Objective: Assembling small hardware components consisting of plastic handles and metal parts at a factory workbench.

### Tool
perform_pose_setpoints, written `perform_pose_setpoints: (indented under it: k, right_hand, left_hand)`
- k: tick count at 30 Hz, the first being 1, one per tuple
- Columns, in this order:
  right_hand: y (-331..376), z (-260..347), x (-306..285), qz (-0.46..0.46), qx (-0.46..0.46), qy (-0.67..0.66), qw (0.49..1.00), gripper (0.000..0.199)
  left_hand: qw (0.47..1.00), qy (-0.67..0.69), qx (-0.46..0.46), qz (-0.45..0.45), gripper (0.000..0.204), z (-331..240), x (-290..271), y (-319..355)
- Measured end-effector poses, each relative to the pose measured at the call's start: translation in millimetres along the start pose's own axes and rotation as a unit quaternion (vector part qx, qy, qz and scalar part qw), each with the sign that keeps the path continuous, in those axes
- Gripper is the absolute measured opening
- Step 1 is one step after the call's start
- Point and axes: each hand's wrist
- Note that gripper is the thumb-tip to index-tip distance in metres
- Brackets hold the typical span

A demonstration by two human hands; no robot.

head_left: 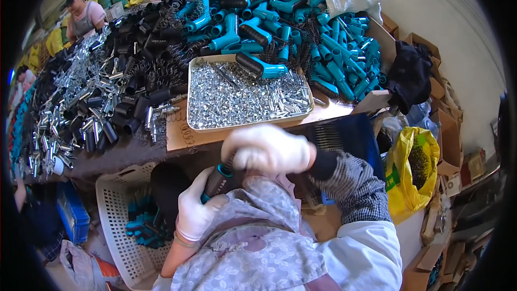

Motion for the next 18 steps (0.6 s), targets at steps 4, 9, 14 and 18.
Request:
perform_pose_setpoints:
  k: [4,9,14,18]
  right_hand:
    - [-35,-60,-75,-0.249,0.009,0.371,0.895,0.03]
    - [-72,-104,-91,-0.13,0.149,0.533,0.823,0.05]
    - [-80,-98,-93,-0.24,0.053,0.422,0.872,0.041]
    - [-62,-37,-55,-0.436,0.005,-0.146,0.888,0.051]
  left_hand:
    - [0.999,0.036,-0.002,0.007,0.07,-4,-3,0]
    - [0.998,0.039,-0.045,0.007,0.099,-2,7,7]
    - [0.999,0.028,-0.031,-0.011,0.097,4,3,10]
    - [0.998,0.011,-0.055,-0.035,0.095,14,-4,15]
Point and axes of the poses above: each hand's wrist, its own y-axis away from the middle knuckle, its own x-axis out of the palm, z = x × y, and after that the axes turned 10 degrees about -z, right-handed
